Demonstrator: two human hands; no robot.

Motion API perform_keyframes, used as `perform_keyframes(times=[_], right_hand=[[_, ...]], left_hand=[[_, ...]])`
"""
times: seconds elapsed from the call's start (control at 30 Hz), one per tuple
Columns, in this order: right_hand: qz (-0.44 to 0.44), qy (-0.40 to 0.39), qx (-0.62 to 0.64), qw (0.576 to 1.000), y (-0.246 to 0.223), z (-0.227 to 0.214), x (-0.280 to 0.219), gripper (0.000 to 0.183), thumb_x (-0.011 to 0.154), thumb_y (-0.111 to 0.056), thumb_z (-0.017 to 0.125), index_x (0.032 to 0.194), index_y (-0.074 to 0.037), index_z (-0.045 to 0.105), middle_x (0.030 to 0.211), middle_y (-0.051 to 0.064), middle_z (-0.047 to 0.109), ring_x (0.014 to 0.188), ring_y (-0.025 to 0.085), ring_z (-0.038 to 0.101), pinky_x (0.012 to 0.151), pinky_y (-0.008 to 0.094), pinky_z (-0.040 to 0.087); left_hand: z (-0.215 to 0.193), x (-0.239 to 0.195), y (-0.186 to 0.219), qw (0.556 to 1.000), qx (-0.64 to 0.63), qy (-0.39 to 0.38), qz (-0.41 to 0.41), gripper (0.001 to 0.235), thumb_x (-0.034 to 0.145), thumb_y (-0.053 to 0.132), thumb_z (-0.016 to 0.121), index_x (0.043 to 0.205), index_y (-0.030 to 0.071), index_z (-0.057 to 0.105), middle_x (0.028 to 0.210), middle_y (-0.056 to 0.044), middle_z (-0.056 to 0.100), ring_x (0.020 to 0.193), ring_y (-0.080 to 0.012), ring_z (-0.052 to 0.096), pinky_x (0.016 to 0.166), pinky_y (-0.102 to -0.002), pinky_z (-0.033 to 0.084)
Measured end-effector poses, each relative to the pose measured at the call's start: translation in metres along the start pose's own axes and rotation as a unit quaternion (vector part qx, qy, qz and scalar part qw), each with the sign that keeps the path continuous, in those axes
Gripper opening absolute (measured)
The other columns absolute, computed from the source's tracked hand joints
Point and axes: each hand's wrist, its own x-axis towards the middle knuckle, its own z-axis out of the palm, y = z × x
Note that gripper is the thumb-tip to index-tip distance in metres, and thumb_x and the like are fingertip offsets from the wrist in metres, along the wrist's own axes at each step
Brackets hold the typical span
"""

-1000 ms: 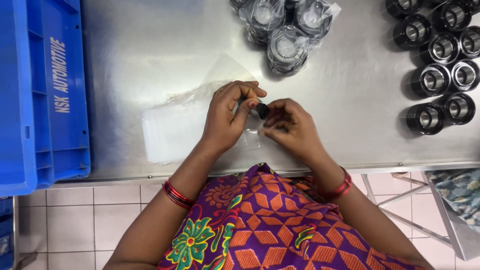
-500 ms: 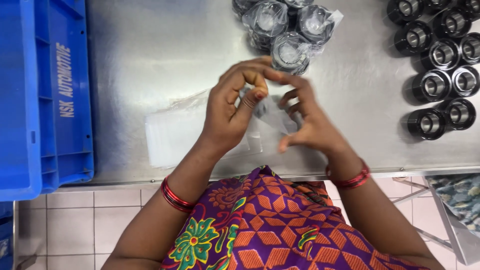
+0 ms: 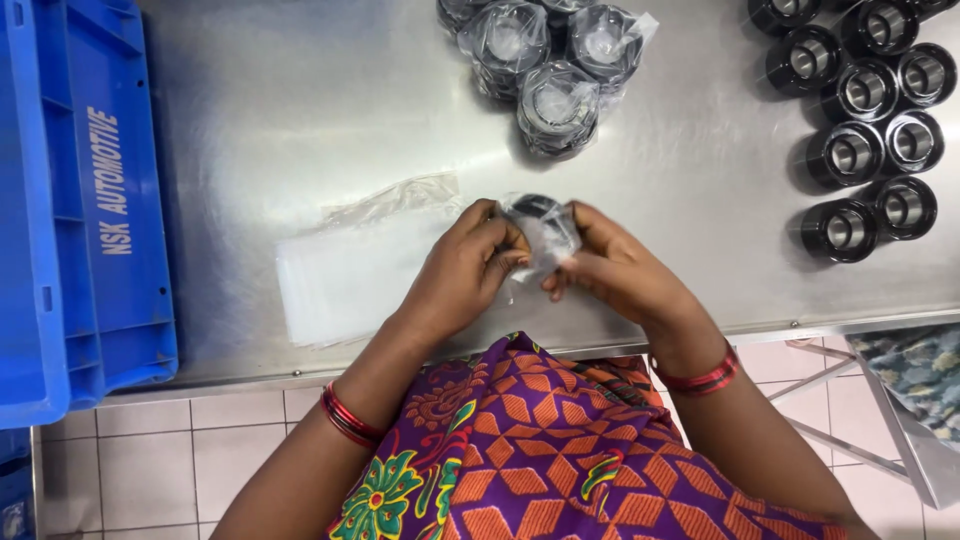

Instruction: Packing circular metal bearings or components into individual plastic bags at a workstation.

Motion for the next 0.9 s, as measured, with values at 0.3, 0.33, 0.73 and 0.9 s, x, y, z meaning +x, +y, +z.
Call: perform_keyframes(times=[0.3,0.33,0.73,0.9], right_hand=[[-0.175,0.248,-0.503,0.809,0.025,-0.048,-0.002,0.028,0.088,-0.027,0.087,0.093,-0.005,0.071,0.095,0.006,0.066,0.082,0.023,0.064,0.071,0.036,0.050],[-0.188,0.345,-0.618,0.681,0.018,-0.051,-0.006,0.031,0.084,-0.028,0.090,0.089,-0.005,0.070,0.103,0.008,0.068,0.085,0.027,0.067,0.073,0.039,0.053],[-0.149,0.523,-0.638,0.545,-0.007,-0.173,-0.075,0.084,0.085,-0.057,0.092,0.133,-0.001,0.053,0.134,0.019,0.050,0.135,0.036,0.046,0.127,0.058,0.025],[-0.027,0.563,-0.504,0.654,-0.013,-0.189,-0.132,0.096,0.075,-0.044,0.095,0.137,0.003,0.040,0.128,0.024,0.051,0.125,0.039,0.051,0.110,0.051,0.043]], left_hand=[[0.002,-0.017,0.013,0.999,-0.029,0.005,0.024,0.023,0.088,0.013,0.076,0.107,0.002,0.067,0.115,-0.013,0.063,0.089,-0.0284,0.069,0.078,-0.038,0.056],[-0.005,-0.023,0.016,0.999,-0.013,0.010,-0.031,0.025,0.087,0.012,0.074,0.110,0.003,0.069,0.111,-0.011,0.065,0.084,-0.0262,0.070,0.076,-0.037,0.057],[0.011,-0.005,0.005,0.987,0.155,0.004,0.042,0.012,0.081,0.019,0.080,0.091,0.014,0.079,0.096,-0.002,0.070,0.086,-0.0269,0.067,0.074,-0.040,0.055],[0.016,0.018,0.005,0.986,0.162,0.010,-0.042,0.015,0.079,0.024,0.080,0.089,0.013,0.077,0.094,-0.001,0.070,0.087,-0.0277,0.068,0.073,-0.041,0.054]])
